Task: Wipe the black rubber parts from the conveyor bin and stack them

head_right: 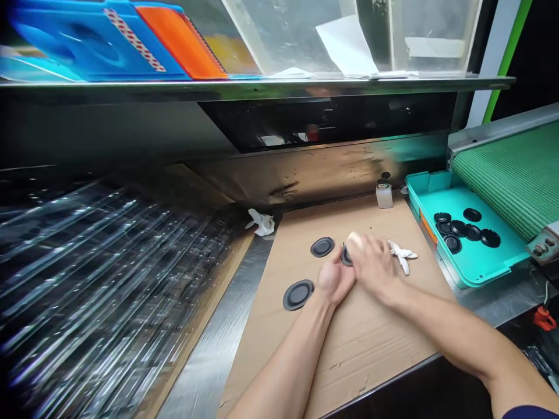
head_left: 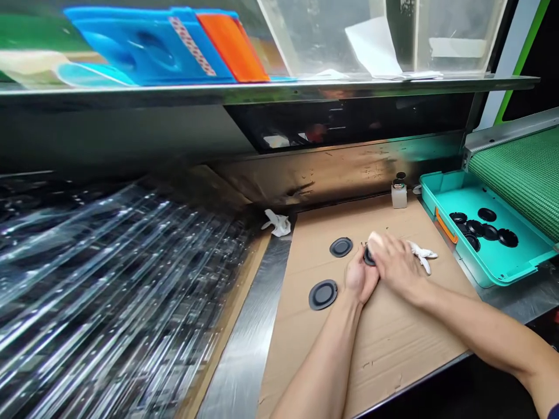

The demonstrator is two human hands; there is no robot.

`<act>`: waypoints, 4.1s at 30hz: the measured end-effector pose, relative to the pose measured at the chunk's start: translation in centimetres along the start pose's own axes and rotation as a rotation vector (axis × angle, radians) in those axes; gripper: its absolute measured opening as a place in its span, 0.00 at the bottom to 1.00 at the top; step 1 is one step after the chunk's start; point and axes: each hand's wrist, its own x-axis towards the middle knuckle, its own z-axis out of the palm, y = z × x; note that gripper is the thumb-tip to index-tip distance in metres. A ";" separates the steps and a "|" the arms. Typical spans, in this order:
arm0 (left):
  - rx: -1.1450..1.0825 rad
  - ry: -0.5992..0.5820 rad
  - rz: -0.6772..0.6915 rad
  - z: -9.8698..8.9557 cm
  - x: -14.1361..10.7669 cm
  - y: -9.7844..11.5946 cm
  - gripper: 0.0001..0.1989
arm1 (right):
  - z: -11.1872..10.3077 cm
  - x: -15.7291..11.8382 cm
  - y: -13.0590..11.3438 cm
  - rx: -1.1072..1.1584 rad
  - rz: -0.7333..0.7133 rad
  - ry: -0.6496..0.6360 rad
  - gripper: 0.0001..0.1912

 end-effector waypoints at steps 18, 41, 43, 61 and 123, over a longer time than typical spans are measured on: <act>0.033 0.011 0.010 0.2 -0.2 -0.2 0.18 | 0.6 0.7 0.7 0.296 -0.061 0.200 0.19; 0.229 0.118 0.077 0.1 -1.4 3.8 0.19 | -7.9 0.3 7.6 -0.123 -0.021 -0.450 0.10; 0.227 0.097 0.037 0.6 -1.7 3.7 0.18 | -7.7 0.6 7.6 -0.108 -0.016 -0.386 0.06; 0.238 0.047 -0.384 2.8 -3.1 2.6 0.21 | -5.0 0.8 2.8 0.321 -0.077 -0.075 0.11; 0.833 0.111 0.386 1.8 -3.9 0.3 0.25 | -6.2 1.0 4.3 0.166 0.032 -0.030 0.12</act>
